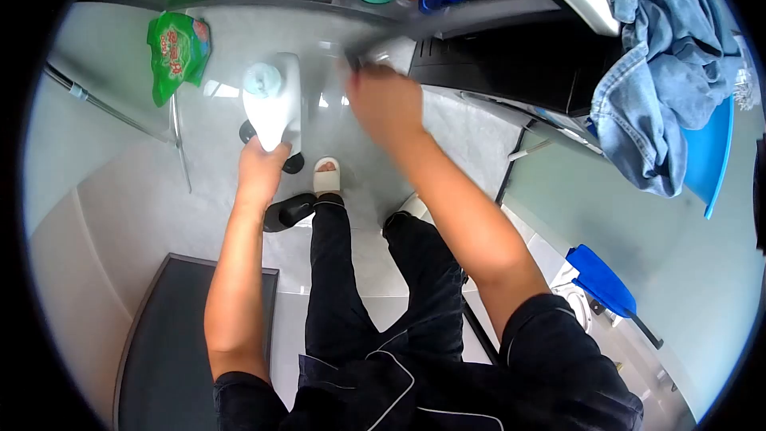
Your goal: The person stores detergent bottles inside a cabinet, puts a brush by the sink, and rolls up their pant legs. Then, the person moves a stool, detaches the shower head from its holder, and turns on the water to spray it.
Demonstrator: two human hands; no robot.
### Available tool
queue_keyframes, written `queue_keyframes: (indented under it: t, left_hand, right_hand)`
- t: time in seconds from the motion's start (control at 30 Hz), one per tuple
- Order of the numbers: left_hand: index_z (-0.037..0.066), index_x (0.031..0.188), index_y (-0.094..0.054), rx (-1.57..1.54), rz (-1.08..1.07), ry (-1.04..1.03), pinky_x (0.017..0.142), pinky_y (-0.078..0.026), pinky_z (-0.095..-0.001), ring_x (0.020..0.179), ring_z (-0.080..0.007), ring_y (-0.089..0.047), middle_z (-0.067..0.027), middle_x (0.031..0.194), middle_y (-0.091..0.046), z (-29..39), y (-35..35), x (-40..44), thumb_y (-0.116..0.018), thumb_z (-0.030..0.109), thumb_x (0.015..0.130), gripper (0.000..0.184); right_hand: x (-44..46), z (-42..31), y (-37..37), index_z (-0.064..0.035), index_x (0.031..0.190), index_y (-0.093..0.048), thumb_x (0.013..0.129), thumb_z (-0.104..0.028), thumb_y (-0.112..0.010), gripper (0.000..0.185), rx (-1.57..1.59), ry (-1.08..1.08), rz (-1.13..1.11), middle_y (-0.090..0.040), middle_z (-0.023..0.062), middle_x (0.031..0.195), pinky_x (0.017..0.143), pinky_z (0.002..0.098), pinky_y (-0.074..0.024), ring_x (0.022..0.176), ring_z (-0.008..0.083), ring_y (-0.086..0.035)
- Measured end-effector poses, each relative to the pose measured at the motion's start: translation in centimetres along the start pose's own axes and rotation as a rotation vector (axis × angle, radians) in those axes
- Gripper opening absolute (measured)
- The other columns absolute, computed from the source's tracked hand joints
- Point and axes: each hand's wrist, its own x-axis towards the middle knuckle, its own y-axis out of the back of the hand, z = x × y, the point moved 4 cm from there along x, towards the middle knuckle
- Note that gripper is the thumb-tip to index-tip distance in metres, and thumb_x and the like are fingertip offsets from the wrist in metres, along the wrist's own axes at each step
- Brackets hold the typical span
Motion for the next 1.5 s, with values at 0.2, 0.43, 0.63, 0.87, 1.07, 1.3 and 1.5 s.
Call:
queue_keyframes:
  t: [0.2, 0.43, 0.63, 0.87, 1.07, 1.3, 1.5]
  left_hand:
    - [-0.005, 0.108, -0.065, 0.253, -0.117, -0.257, 0.082, -0.050, -0.0400, 0.090, -0.0327, -0.068, -0.0218, 0.094, -0.070, 6.8, -1.3, -0.4, -0.063, 0.019, 0.085, 0.033]
    - [-0.004, 0.110, -0.065, 0.304, -0.207, -0.311, 0.082, -0.050, -0.0406, 0.091, -0.0325, -0.068, -0.0207, 0.095, -0.070, 13.5, -5.7, 0.1, -0.064, 0.022, 0.086, 0.035]
    - [-0.003, 0.110, -0.066, 0.241, -0.276, -0.283, 0.080, -0.050, -0.0393, 0.087, -0.0287, -0.067, -0.0172, 0.092, -0.070, 14.3, -9.0, 0.2, -0.064, 0.022, 0.086, 0.035]
    - [-0.004, 0.107, -0.066, 0.225, -0.249, -0.176, 0.079, -0.049, -0.0389, 0.087, -0.0265, -0.066, -0.0170, 0.090, -0.069, 13.3, -9.5, -0.1, -0.064, 0.023, 0.086, 0.035]
    - [-0.005, 0.111, -0.066, 0.128, -0.232, -0.159, 0.082, -0.049, -0.0379, 0.090, -0.0256, -0.066, -0.0167, 0.094, -0.070, 8.7, -9.4, 0.1, -0.065, 0.023, 0.086, 0.037]
    - [-0.006, 0.115, -0.066, 0.100, -0.123, 0.108, 0.083, -0.050, -0.0374, 0.092, -0.0247, -0.067, -0.0171, 0.099, -0.071, 1.1, -10.5, 4.5, -0.066, 0.017, 0.085, 0.037]
    - [-0.009, 0.114, -0.065, -0.116, -0.043, 0.131, 0.081, -0.050, -0.0371, 0.088, -0.0238, -0.066, -0.0160, 0.095, -0.069, -6.9, -10.8, 6.2, -0.067, 0.016, 0.084, 0.038]
  right_hand:
    - [-9.2, 6.9, 2.5, -0.0108, 0.082, -0.070, 0.075, -0.018, -0.067, 0.011, 0.049, 0.210, -0.017, -0.068, 0.0095, 0.073, 0.057, 0.0403, -0.0553, 0.068, 0.0277, -0.069]
    - [-11.7, 9.8, 5.4, -0.0120, 0.082, -0.068, 0.070, -0.017, -0.068, 0.013, 0.034, 0.235, -0.083, -0.067, 0.0100, 0.072, 0.056, 0.0401, -0.0551, 0.066, 0.0290, -0.068]
    - [-12.4, 11.5, 5.7, -0.0122, 0.080, -0.068, 0.070, -0.017, -0.068, 0.011, 0.013, 0.167, -0.188, -0.067, 0.0108, 0.072, 0.057, 0.0408, -0.0557, 0.067, 0.0299, -0.068]
    - [-13.1, 12.2, 6.0, -0.0118, 0.079, -0.068, 0.073, -0.018, -0.066, 0.009, -0.012, 0.135, -0.217, -0.069, 0.0110, 0.075, 0.061, 0.0407, -0.0565, 0.071, 0.0298, -0.069]
    - [-14.1, 13.6, 5.2, -0.0124, 0.085, -0.069, 0.078, -0.016, -0.063, 0.010, -0.033, 0.078, -0.214, -0.071, 0.0102, 0.082, 0.063, 0.0407, -0.0567, 0.076, 0.0285, -0.070]
    - [-11.0, 9.1, 4.7, -0.0115, 0.102, -0.072, 0.078, -0.014, -0.065, 0.025, 0.078, 0.319, -0.002, -0.073, 0.0089, 0.091, 0.065, 0.0407, -0.0569, 0.075, 0.0263, -0.071]
    - [2.0, 0.4, -0.4, -0.0074, 0.083, -0.067, 0.094, -0.023, -0.058, 0.021, -0.004, 0.130, -0.132, -0.071, 0.0110, 0.079, 0.061, 0.0443, -0.0563, 0.074, 0.0323, -0.071]
